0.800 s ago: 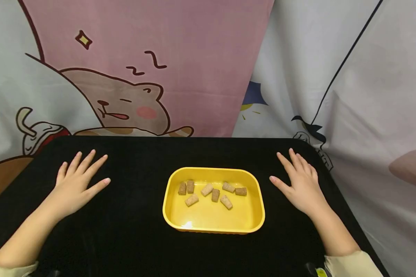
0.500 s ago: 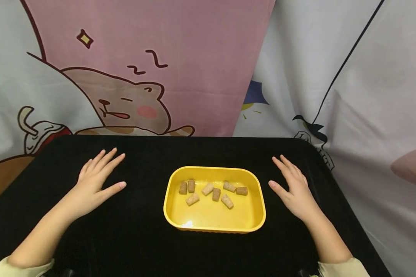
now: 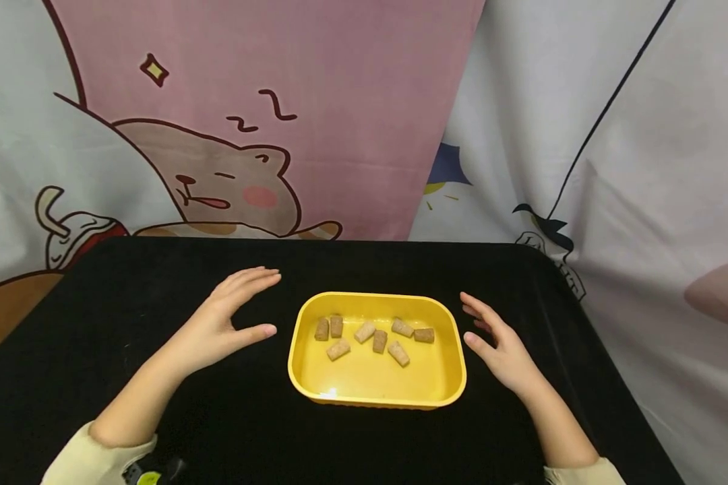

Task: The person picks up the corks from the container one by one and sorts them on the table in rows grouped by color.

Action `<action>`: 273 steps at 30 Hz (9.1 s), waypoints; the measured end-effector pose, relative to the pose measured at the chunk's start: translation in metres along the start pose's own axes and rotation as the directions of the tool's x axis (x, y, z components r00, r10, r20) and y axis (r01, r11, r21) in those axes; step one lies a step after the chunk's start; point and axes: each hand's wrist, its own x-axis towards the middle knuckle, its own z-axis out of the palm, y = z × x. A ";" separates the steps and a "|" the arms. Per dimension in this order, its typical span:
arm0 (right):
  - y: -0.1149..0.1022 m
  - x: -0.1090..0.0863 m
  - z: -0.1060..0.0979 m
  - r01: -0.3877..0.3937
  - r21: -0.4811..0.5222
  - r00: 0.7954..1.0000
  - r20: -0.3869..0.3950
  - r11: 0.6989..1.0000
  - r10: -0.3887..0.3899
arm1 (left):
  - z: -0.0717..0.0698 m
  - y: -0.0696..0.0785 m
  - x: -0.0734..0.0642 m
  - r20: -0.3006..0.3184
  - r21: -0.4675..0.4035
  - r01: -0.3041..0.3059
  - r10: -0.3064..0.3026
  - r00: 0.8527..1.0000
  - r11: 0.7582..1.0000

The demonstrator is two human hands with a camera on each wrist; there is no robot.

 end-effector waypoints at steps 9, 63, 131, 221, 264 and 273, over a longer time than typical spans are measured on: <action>0.011 -0.004 0.005 -0.027 0.221 0.994 0.107 0.975 0.003 | 0.026 0.009 0.032 0.061 -0.105 -0.126 0.133 0.989 0.986; 0.028 -0.006 0.004 -0.185 0.468 0.953 0.301 0.864 0.041 | 0.083 0.016 0.081 0.624 0.093 -0.244 0.134 0.770 0.965; 0.021 -0.007 0.005 -0.204 0.434 0.958 0.273 0.877 0.088 | 0.010 -0.062 0.035 0.180 -0.354 0.112 -0.049 0.982 0.928; 0.024 -0.008 0.004 -0.209 0.434 0.957 0.274 0.876 0.092 | 0.078 0.028 0.083 0.448 -0.134 -0.142 0.188 0.874 0.981; 0.024 -0.007 0.005 -0.209 0.443 0.956 0.281 0.872 0.086 | 0.119 0.020 0.098 0.473 -0.007 -0.079 0.073 0.878 0.997; 0.024 -0.007 0.005 -0.233 0.410 0.955 0.269 0.882 0.127 | 0.114 0.021 0.099 0.439 -0.095 -0.034 0.073 0.896 0.995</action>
